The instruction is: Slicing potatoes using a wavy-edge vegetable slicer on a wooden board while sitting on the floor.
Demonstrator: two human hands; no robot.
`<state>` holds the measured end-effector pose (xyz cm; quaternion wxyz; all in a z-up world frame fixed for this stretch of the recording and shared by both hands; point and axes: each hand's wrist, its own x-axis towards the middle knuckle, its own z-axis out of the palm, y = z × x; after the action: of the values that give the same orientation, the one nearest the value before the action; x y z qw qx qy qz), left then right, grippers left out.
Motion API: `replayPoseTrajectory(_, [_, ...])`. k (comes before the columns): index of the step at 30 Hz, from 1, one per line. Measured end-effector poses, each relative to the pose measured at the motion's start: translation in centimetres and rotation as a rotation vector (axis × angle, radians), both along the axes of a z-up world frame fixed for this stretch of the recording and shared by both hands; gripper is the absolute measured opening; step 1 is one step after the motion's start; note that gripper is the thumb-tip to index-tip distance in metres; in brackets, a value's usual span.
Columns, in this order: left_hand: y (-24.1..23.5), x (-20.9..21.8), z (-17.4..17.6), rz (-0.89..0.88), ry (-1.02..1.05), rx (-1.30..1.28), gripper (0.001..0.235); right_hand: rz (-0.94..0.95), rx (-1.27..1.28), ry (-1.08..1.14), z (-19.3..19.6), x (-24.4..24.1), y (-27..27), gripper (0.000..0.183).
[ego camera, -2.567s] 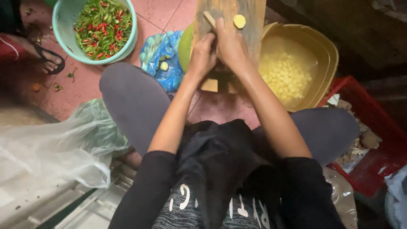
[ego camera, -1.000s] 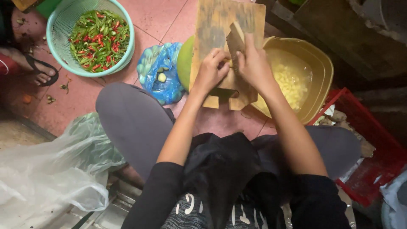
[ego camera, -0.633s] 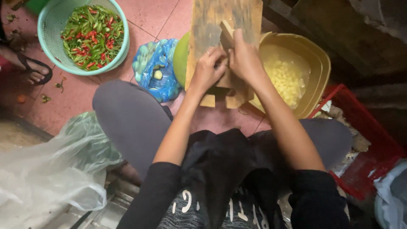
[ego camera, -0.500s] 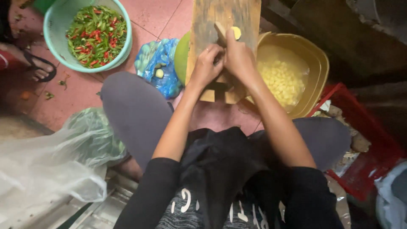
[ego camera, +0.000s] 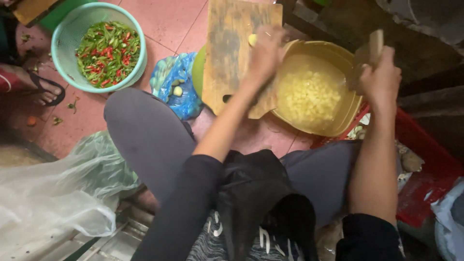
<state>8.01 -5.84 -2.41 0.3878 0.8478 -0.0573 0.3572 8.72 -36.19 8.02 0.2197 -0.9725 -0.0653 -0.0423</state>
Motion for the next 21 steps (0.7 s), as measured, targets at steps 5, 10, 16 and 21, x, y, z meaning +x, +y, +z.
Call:
replayPoseTrajectory(5, [7.3,0.0,-0.8,0.011,0.329,0.088,0.018,0.057,0.230,-0.098,1.2,0.1,2.0,0.037])
replayPoseTrajectory(10, [8.4,-6.9,1.1,-0.114,0.213,0.020,0.021,0.148,0.492,0.087,0.4,-0.8,8.6,0.041])
replayPoseTrajectory(16, [7.6,-11.3,1.4,-0.097,0.054,0.009,0.026,0.407,0.396,0.014,-1.8,-2.6,17.6,0.043])
replayPoseTrajectory(21, [7.9,-11.2,1.7,-0.102,0.141,-0.137,0.015,0.517,0.187,0.071,-1.6,-3.3,21.9,0.042])
